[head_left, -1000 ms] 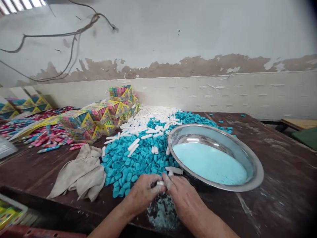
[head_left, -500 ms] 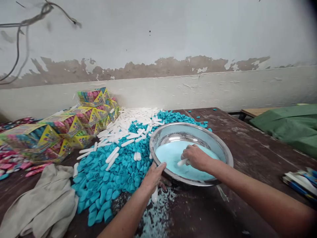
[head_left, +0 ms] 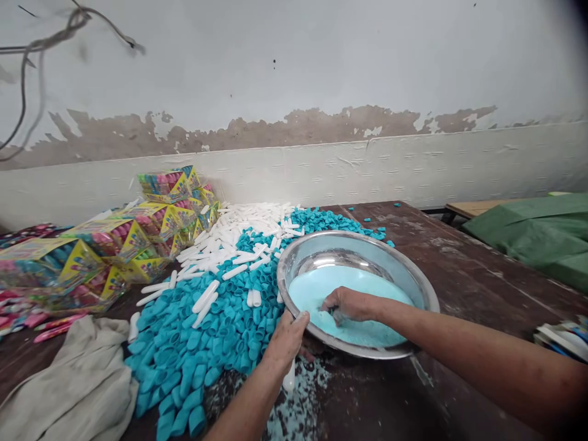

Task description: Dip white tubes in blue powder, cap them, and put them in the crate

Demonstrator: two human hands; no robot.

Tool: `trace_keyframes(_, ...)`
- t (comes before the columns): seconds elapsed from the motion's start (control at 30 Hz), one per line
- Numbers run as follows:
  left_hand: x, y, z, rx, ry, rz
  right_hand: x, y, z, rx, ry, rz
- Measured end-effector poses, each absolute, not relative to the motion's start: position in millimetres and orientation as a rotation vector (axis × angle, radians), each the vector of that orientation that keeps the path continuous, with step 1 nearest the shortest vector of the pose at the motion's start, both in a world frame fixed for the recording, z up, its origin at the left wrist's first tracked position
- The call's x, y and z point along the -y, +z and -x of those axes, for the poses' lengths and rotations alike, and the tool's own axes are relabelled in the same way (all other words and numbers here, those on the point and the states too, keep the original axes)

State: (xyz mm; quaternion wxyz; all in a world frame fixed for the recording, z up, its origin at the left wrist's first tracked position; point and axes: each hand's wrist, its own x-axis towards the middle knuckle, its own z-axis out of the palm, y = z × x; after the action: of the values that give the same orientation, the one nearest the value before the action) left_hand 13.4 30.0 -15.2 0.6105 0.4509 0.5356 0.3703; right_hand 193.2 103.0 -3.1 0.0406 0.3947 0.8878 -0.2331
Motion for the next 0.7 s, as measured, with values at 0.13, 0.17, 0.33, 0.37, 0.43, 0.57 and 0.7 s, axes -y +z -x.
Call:
trace_keyframes(0.13, -31, -16, -12, -1.157, 0.867, -0.983, -112, 8, -206, -2.721, -0.865, -1.157)
trace_keyframes(0.17, -31, -16, -12, -1.157, 0.868, -0.983, -113, 11, -209, -2.727, -0.865, -1.158)
trace_keyframes(0.33, -32, -16, -10, -1.164, 0.853, -0.986, -111, 15, -214, -2.761, -0.65, -1.281)
trace_keyframes(0.37, -32, -17, -11, -1.167, 0.856, -0.987, -108, 13, -211, -2.76, -0.603, -1.304)
trace_keyframes(0.43, -32, -17, -11, -1.183, 0.859, -0.98, -104, 5, -202, -2.749, -0.555, -1.322)
trace_keyframes(0.57, -32, -17, -11, -1.18, 0.848, -0.974, -100, -3, -188, -2.73, -0.632, -1.263)
trace_keyframes(0.7, -32, -17, -11, -1.169, 0.849, -0.986, -107, 7, -197, -2.712, -0.82, -1.175)
